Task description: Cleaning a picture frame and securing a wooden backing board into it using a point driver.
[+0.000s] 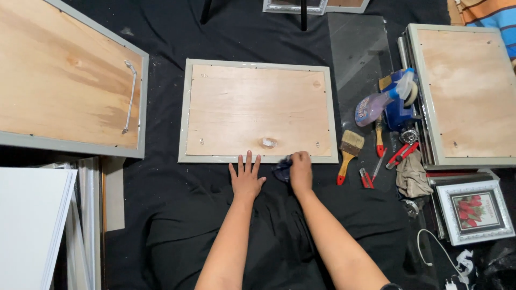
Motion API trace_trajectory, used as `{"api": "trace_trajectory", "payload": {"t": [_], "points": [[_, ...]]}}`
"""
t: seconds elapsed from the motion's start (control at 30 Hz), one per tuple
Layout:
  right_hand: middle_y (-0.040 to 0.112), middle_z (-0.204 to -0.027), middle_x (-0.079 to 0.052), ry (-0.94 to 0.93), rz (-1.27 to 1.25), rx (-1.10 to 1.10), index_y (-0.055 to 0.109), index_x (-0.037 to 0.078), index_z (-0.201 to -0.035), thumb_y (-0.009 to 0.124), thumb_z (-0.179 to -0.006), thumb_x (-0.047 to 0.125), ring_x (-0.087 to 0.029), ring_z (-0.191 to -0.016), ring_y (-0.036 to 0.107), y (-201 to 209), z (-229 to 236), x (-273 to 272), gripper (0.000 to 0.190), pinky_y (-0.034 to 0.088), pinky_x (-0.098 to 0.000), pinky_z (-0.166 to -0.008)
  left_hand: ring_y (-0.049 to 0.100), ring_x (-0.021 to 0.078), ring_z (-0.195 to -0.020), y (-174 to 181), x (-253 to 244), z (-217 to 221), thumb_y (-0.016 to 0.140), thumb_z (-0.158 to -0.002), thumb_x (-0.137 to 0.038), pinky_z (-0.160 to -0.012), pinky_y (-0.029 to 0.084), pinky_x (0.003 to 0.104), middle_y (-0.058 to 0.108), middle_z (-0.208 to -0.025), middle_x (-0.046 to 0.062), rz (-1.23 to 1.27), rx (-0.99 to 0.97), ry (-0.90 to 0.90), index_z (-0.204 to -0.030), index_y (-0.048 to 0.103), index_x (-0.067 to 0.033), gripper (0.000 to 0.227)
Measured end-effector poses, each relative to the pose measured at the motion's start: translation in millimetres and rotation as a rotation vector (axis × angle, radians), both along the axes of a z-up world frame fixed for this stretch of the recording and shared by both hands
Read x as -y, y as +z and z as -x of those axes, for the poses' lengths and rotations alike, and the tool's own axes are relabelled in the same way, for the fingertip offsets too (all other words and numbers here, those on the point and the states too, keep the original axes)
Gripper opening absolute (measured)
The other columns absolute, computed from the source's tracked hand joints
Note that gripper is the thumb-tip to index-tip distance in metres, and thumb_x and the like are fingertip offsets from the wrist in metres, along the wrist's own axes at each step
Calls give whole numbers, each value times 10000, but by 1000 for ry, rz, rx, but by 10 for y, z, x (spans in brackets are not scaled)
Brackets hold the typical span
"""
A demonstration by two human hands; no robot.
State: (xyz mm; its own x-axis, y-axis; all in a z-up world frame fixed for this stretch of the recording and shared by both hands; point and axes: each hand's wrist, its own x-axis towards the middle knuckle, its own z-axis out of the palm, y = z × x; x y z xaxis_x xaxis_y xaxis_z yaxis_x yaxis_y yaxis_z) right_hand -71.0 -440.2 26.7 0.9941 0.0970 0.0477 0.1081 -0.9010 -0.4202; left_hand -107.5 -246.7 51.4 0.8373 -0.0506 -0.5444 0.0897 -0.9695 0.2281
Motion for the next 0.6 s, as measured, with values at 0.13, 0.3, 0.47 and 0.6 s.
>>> {"api": "trace_trajectory", "payload": {"t": [0.13,0.3,0.47,0.6], "points": [[578,-1075,-76,-824,-510,105,553,161,-883,549,-888,65,-356,-1137,563,-376,-320,517,97,437,-414,-983,-50,329,-1584,-19,-9,-24,428,-1044,-545,-1229,-52,650,-96,-1731,20,-3,-5,-3,-1659,-3,-319,784],[423,-1156,0,-843,-172,127,568,167,-939,634,-861,-1,-286,-1175,423,-691,-398,653,197,374,-380,-1046,-34,294,-1590,80,-34,9,439,-1062,-474,-1221,-46,669,-90,-1732,-11,30,-11,-22,-1656,12,-348,743],[487,-1107,-61,-580,7,113,566,163,-973,680,-783,22,-361,-1101,509,-864,-180,288,263,382,-447,-984,-62,285,-1588,4,-39,-17,418,-1062,-502,-1219,-49,677,-114,-1729,-14,48,-22,-10,-1656,0,-344,742],[536,-1131,-135,18,107,74,578,94,-1048,692,-776,-42,-396,-1116,548,-219,78,-318,324,457,-442,-944,-83,281,-1586,-65,-26,-43,389,-1080,-452,-1210,-54,687,-140,-1725,-25,56,-35,1,-1653,-18,-356,710]]}}
